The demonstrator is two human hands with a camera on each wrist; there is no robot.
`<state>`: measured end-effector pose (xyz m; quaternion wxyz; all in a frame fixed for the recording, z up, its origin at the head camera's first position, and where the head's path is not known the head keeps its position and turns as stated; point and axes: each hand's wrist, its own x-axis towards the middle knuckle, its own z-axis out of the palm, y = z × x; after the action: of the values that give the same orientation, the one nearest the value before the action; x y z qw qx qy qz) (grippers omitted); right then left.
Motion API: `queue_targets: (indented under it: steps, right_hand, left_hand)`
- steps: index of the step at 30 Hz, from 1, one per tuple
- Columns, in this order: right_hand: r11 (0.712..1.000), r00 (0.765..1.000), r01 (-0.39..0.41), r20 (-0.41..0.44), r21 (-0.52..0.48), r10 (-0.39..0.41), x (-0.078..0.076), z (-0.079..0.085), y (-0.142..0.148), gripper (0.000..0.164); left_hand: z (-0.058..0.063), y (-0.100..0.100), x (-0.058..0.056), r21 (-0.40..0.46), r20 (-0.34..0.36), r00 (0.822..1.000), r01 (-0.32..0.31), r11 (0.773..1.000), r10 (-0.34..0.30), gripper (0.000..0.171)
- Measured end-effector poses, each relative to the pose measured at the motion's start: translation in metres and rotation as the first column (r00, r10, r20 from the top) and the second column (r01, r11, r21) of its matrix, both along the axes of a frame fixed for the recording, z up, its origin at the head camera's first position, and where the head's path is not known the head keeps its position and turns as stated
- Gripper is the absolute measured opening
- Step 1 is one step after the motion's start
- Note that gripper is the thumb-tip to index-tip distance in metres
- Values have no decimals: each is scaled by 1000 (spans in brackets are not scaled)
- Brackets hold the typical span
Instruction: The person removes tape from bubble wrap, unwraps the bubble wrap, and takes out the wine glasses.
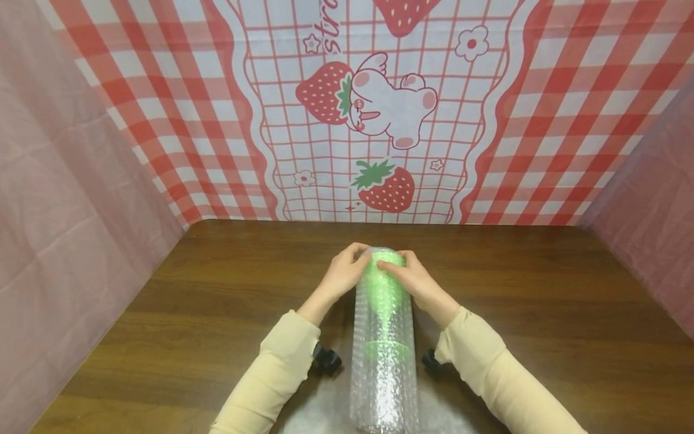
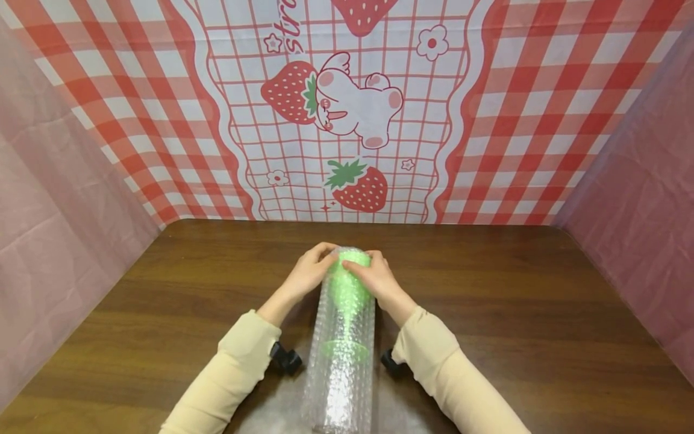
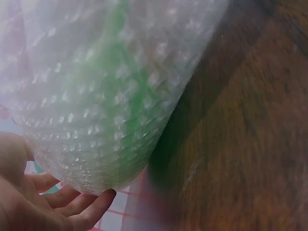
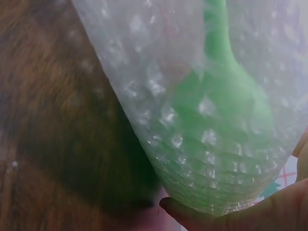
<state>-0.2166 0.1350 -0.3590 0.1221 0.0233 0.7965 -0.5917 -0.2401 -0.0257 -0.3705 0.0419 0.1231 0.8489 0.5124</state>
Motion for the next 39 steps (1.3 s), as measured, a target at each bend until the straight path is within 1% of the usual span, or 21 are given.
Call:
queue_targets:
  steps: [7, 14, 25, 31, 39]
  right_hand:
    - [1000, 1000, 6, 6, -3, -6, 1, 0, 2, 68]
    - [1000, 1000, -9, 6, -6, 9, 3, 2, 5, 70]
    - [1000, 1000, 7, -4, 13, -7, 2, -2, 10, 67]
    - [1000, 1000, 19, -5, 7, -19, 2, -5, 12, 66]
    - [999, 999, 41, -6, -8, -41, 4, -7, 14, 65]
  left_hand:
    - [0, 0, -1, 10, -9, 1000, -9, 1000, 9, 35]
    - [-1, 0, -1, 26, -18, 999, -45, 999, 45, 35]
    - [-2, 0, -3, 55, -14, 997, -71, 996, 72, 34]
    - [-2, 0, -3, 64, -18, 996, -88, 994, 90, 33]
    - [-3, -2, -3, 83, 2, 997, -82, 993, 82, 33]
